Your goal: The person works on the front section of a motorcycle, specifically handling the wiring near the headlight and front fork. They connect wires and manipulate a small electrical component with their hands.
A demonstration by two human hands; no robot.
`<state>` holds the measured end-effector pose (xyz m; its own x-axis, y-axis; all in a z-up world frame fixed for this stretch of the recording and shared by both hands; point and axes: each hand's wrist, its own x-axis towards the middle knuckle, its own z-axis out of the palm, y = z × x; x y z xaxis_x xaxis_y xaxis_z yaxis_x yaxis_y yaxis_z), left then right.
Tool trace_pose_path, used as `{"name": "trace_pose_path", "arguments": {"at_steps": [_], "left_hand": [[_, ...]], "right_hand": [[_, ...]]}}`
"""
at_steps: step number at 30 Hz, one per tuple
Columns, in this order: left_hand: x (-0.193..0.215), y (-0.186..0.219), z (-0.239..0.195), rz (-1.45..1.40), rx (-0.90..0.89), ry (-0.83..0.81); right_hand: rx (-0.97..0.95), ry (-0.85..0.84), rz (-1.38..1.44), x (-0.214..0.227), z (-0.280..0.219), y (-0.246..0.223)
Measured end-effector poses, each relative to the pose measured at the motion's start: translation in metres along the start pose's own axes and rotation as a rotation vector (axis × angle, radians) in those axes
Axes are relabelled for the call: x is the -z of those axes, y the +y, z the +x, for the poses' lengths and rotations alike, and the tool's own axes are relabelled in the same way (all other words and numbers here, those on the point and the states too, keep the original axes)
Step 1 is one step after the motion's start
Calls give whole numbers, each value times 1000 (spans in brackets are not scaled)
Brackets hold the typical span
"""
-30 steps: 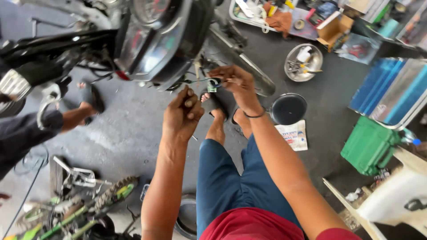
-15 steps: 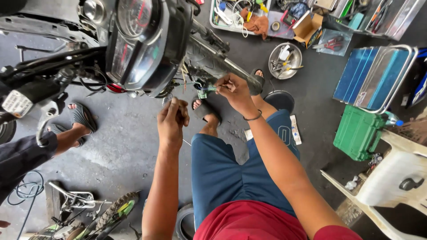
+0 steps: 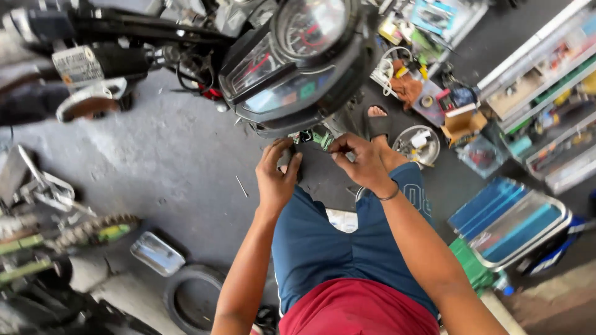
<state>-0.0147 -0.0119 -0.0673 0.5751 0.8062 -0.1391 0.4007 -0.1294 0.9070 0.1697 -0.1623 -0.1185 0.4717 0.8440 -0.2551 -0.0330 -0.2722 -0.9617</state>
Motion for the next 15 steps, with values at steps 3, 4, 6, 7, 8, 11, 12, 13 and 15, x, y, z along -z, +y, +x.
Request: {"name": "trace_pose_path", "arguments": {"at_steps": [3,4,6,7,8,11,12,13,15], "left_hand": [[-32,-8,3,-37,-61,214],[-43,-15,-3,-55,-75,293],[-58,-25,1,-18,-122,394],[-63,-30,0,16,-173,465],[-67,-32,3,20,-186,493],[-75,-48,11,54,-354,568],[-79,-57,9,134,-435,577],[-83,-67,7,216,-513,585],[-86,-89,6,164,-553,576]], "right_hand": [[93,-156,5,10,31,-6],[98,-205,21,13,33,-8],[76,-257,-39,15,43,5],[46,-279,-99,13,45,10],[72,-296,-103,14,52,10],[334,-376,-82,15,68,19],[378,-423,-7,16,69,28],[420,-472,69,17,71,38],[466,-482,108,11,71,64]]}}
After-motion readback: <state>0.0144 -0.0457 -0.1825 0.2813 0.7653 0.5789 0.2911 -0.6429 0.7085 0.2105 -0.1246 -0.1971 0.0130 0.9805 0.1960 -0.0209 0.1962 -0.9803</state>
